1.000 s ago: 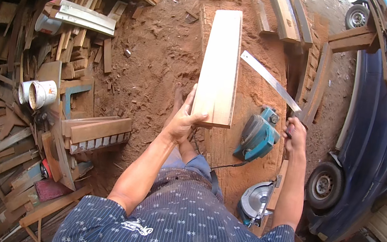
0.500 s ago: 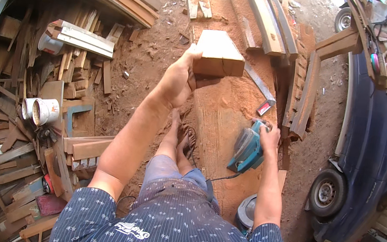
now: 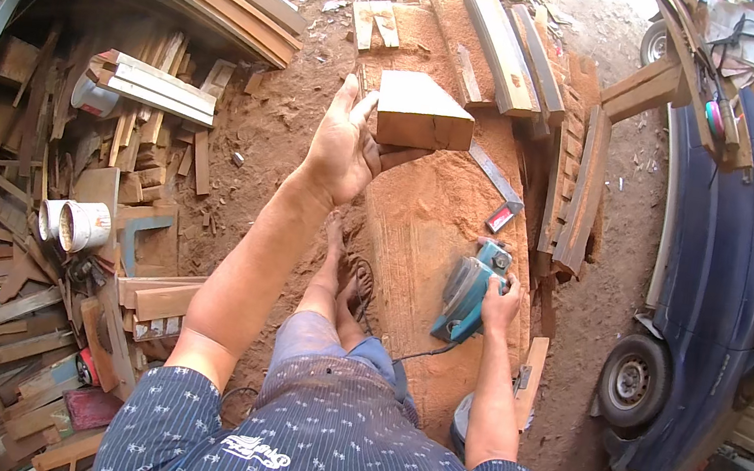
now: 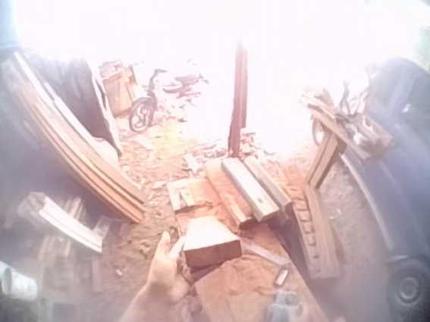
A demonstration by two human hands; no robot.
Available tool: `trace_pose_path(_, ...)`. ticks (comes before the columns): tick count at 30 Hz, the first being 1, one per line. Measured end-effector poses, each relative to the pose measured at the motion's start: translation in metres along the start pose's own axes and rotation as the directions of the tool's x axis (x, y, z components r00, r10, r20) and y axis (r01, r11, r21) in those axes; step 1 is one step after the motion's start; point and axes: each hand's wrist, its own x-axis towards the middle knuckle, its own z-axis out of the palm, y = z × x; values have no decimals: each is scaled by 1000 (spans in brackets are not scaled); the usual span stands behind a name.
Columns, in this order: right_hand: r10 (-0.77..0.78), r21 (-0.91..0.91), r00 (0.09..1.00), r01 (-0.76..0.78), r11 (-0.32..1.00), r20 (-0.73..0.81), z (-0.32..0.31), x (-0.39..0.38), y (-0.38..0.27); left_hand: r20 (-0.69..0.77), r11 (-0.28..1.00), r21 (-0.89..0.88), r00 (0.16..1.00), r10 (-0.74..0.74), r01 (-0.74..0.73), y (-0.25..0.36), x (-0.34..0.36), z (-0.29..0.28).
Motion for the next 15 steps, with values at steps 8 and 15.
trace_pose_path(8,55,69,998,-55,996,1,-6,-23,-27,-233,983,120,967,-105,136,-19,-5,-3)
trace_pose_path(15,131,492,984,-173,853,119,16,-61,25,-418,965,156,899,-128,210,-163,-39,-105)
